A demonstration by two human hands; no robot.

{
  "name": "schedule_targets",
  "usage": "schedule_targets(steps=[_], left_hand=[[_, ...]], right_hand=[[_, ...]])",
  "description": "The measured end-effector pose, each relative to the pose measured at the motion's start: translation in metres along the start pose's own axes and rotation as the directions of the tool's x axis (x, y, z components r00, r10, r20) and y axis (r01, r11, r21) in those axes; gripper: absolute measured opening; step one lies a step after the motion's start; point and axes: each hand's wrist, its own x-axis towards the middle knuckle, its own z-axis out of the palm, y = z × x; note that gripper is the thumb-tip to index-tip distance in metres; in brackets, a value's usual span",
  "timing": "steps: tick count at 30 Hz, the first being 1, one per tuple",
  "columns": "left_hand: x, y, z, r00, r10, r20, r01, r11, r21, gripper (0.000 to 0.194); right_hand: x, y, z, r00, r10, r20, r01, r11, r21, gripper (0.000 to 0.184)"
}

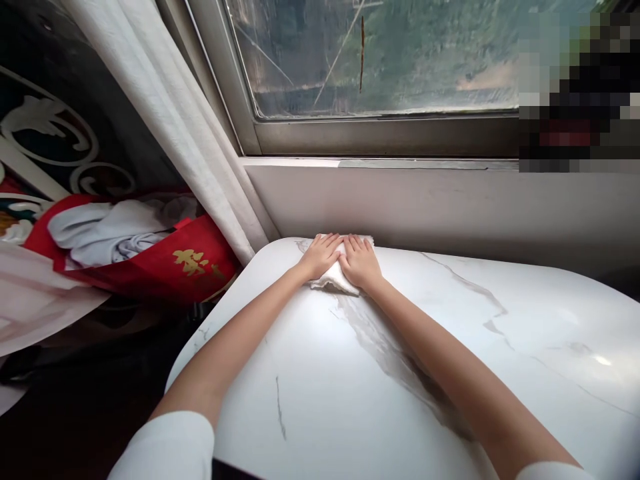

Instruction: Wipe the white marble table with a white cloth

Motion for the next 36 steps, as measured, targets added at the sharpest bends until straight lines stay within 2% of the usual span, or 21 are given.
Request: schedule_targets(steps=[2,5,10,14,17,19,22,25,28,32,36], left_hand=[[-0.019,0.003,-0.006,1.000,0.010,0.021,-0.010,1.000,-0.011,0.048],[-0.062,0.005,-0.019,0.999,0.023,0.044,-0.021,0.999,-0.047,0.049],[-0.160,0.006,-0.047,1.000,0.003,0.030,-0.001,0.998,-0.059,0.050],[-0.235,0.005,-0.067,0.998,-0.065,0.017,0.065,0.998,-0.003,0.050],[-0.271,0.000,-0.076,0.992,-0.122,0.022,0.122,0.992,0.036,0.050],[-0.281,-0.005,-0.078,0.989,-0.148,0.023,0.147,0.988,0.040,0.050],[-0.275,-0.014,-0.077,0.986,-0.165,0.026,0.164,0.986,0.026,0.050],[-0.248,-0.029,-0.071,0.984,-0.175,0.030,0.175,0.985,0.005,0.051],[-0.203,-0.053,-0.061,0.983,-0.175,0.049,0.175,0.984,-0.011,0.051],[-0.129,-0.085,-0.048,0.985,-0.156,0.072,0.154,0.988,0.025,0.049],[-0.063,-0.102,-0.037,0.978,-0.190,0.085,0.181,0.978,0.105,0.046]], right_hand=[[-0.014,-0.012,-0.002,1.000,-0.007,0.004,0.007,1.000,0.003,0.055],[-0.041,-0.044,-0.008,0.999,-0.040,0.024,0.040,0.999,0.012,0.057],[-0.091,-0.113,-0.017,0.983,-0.154,0.099,0.143,0.984,0.110,0.059],[-0.121,-0.165,-0.019,0.959,-0.274,0.078,0.248,0.938,0.243,0.060],[-0.130,-0.191,-0.018,0.939,-0.332,0.084,0.293,0.906,0.305,0.062],[-0.129,-0.200,-0.016,0.933,-0.350,0.079,0.308,0.894,0.325,0.063],[-0.119,-0.200,-0.010,0.934,-0.352,0.050,0.316,0.886,0.340,0.063],[-0.096,-0.187,-0.002,0.946,-0.322,0.036,0.291,0.894,0.340,0.062],[-0.058,-0.168,0.008,0.961,-0.271,0.054,0.241,0.919,0.312,0.063],[-0.002,-0.141,0.023,0.984,-0.166,0.072,0.147,0.965,0.218,0.060],[0.040,-0.117,0.036,0.999,-0.029,0.017,0.026,0.986,0.166,0.057]])
